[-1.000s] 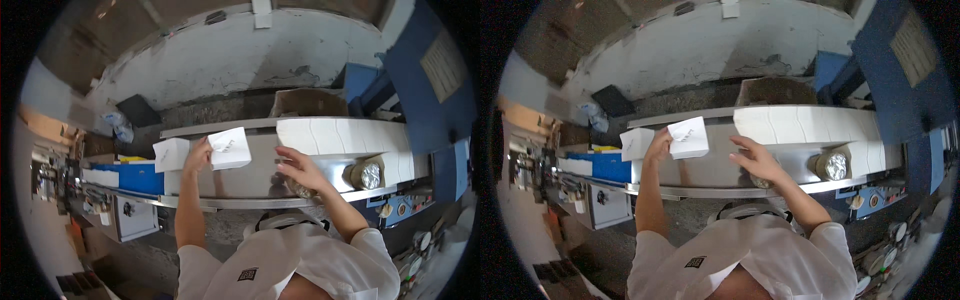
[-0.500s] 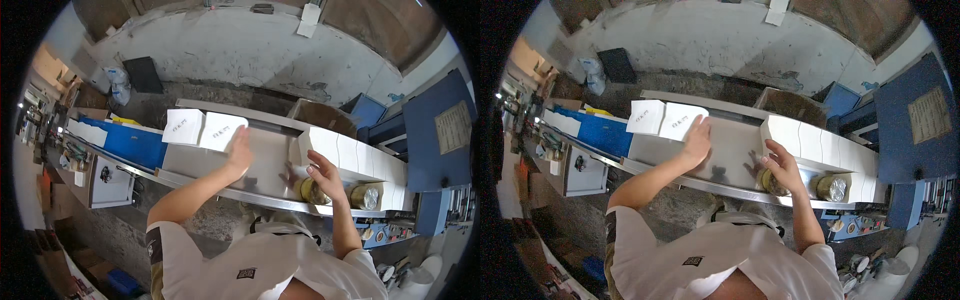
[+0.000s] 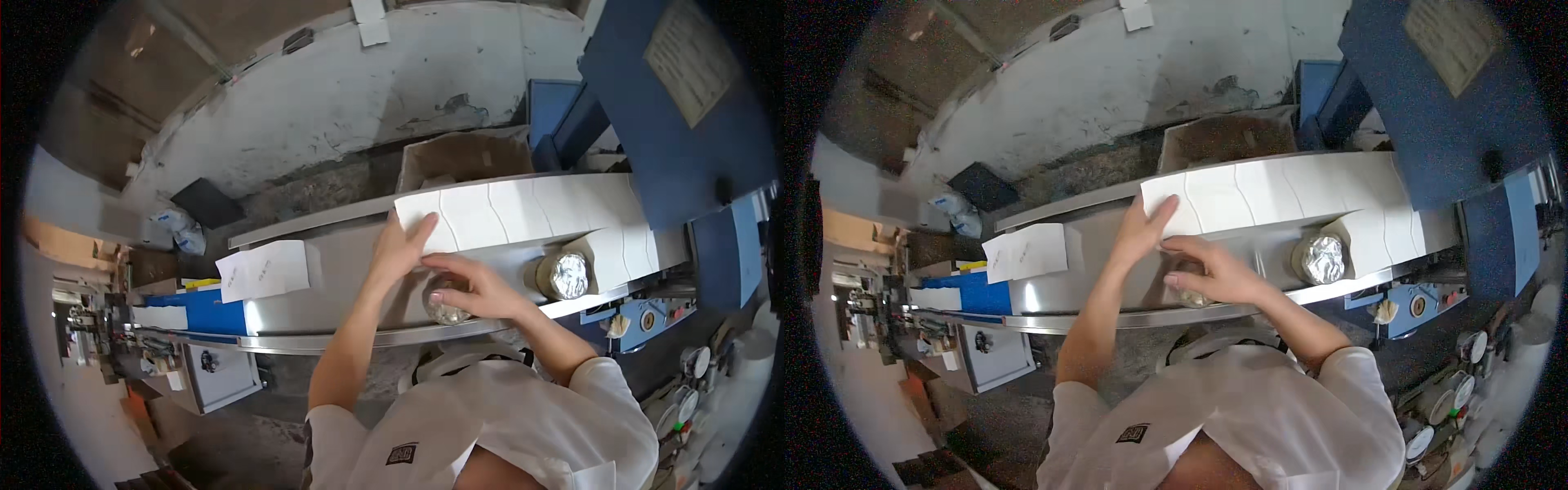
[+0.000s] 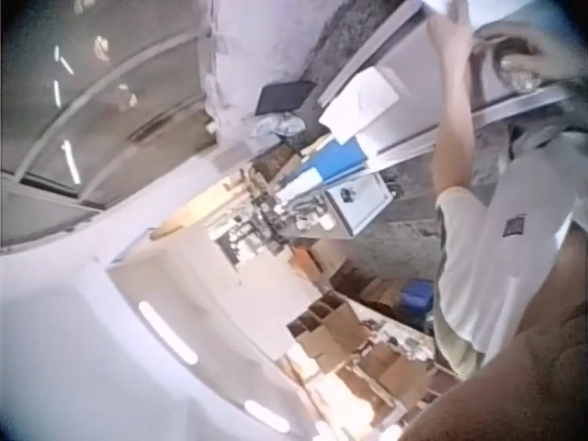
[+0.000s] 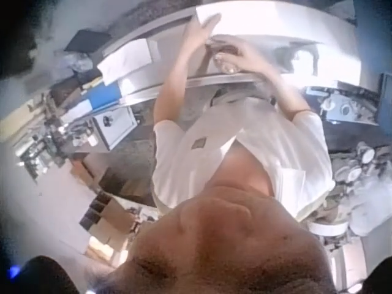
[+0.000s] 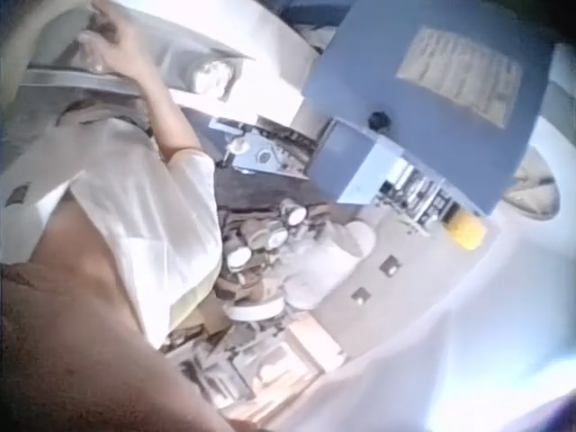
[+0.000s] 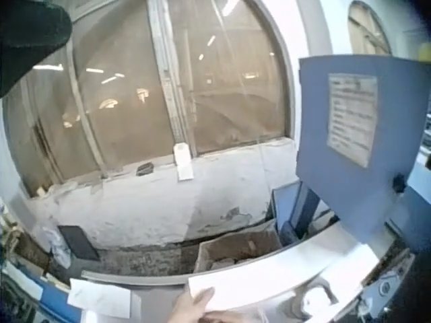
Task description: Packaging white boxes into plastic bags, sealing them using a machine, and organizing paper products on a production line.
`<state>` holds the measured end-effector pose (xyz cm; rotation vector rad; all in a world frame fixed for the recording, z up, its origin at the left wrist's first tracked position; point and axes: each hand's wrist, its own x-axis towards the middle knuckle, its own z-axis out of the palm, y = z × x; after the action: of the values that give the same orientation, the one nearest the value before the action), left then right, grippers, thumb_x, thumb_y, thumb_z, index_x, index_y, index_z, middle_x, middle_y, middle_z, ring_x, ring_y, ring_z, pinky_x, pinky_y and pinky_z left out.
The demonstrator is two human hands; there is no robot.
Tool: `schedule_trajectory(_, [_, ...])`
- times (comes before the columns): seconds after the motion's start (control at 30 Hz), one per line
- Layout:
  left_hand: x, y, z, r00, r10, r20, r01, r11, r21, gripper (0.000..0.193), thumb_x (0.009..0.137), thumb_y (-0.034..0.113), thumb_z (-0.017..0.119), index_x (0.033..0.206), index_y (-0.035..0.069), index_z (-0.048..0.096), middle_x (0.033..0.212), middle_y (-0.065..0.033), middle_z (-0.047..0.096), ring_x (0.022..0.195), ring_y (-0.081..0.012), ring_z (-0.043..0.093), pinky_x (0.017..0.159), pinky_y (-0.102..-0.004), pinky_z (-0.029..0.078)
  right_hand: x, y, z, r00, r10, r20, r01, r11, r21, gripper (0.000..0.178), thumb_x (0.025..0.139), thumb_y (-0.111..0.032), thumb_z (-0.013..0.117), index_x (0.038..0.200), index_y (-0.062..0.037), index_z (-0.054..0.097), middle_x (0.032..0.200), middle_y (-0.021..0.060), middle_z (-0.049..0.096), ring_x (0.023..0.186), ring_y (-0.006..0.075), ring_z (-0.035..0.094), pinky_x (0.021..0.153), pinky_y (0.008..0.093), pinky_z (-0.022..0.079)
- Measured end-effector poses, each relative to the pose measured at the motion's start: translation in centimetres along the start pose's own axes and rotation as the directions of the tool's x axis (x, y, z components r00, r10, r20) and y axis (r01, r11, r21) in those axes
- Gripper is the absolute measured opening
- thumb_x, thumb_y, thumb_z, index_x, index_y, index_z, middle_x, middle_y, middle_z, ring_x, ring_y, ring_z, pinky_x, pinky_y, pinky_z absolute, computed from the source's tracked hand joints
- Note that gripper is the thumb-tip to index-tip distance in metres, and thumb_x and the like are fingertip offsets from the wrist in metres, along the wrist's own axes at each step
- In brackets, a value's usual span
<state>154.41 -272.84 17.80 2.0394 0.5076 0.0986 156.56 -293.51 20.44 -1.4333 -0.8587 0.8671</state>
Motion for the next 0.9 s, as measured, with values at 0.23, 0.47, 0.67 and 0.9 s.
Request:
schedule_trajectory(0.23, [1.2,1.4,3.4,0.998,-0.029,-0.058,0.038,0.986,0.163,0.055,0.083,0.027,0.072,0.121,-0.008,0.052,0.116,-0.0237,0.066,0.108,-0.0311,0.065,0.092,-0.0379,0.05,-3.6,1.4,-4.5,0.999,-0.036,-0.038,0.037,0.999,0.029,0.057,0.092,-0.027,0.07,0.138,-0.0009,0.049,0.135,0.0184,0.056,0.12,0.0262,0.058,0.102,0.0381,0.046])
schedule_trajectory(0.47, [1.5,1.9,3.7,0.996,-0.063,-0.063,0.076,0.966,0.246,0.053,0.082,0.021,0.068,0.122,-0.009,0.052,0.113,-0.0226,0.068,0.105,-0.0307,0.067,0.092,-0.0377,0.05,-3.8,0.7,-4.9,0.995,-0.09,-0.035,0.091,0.995,0.031,0.056,0.092,-0.024,0.07,0.138,0.0009,0.049,0.133,0.0197,0.057,0.125,0.0276,0.056,0.104,0.0382,0.045])
schedule_trajectory(0.67, [2.0,-0.6,3.3,0.996,-0.062,-0.059,0.074,0.971,0.226,0.063,0.079,0.027,0.066,0.124,-0.012,0.045,0.11,-0.0292,0.066,0.104,-0.0395,0.066,0.092,-0.0427,0.05,-2.5,0.7,-3.1,0.998,-0.065,-0.01,0.065,0.998,0.021,0.056,0.092,-0.023,0.069,0.138,0.001,0.048,0.133,0.0203,0.057,0.123,0.0287,0.057,0.105,0.0378,0.045])
schedule_trajectory(0.9, [0.9,3.3,2.7,0.993,-0.108,-0.049,0.117,0.958,0.261,0.077,0.076,0.029,0.068,0.129,-0.017,0.036,0.107,-0.0347,0.064,0.104,-0.0451,0.064,0.091,-0.0458,0.051,-1.5,1.1,-1.8,0.998,-0.027,-0.058,0.032,0.996,0.087,0.054,0.093,-0.017,0.069,0.139,0.0027,0.048,0.133,0.0155,0.056,0.121,0.0215,0.055,0.103,0.035,0.046])
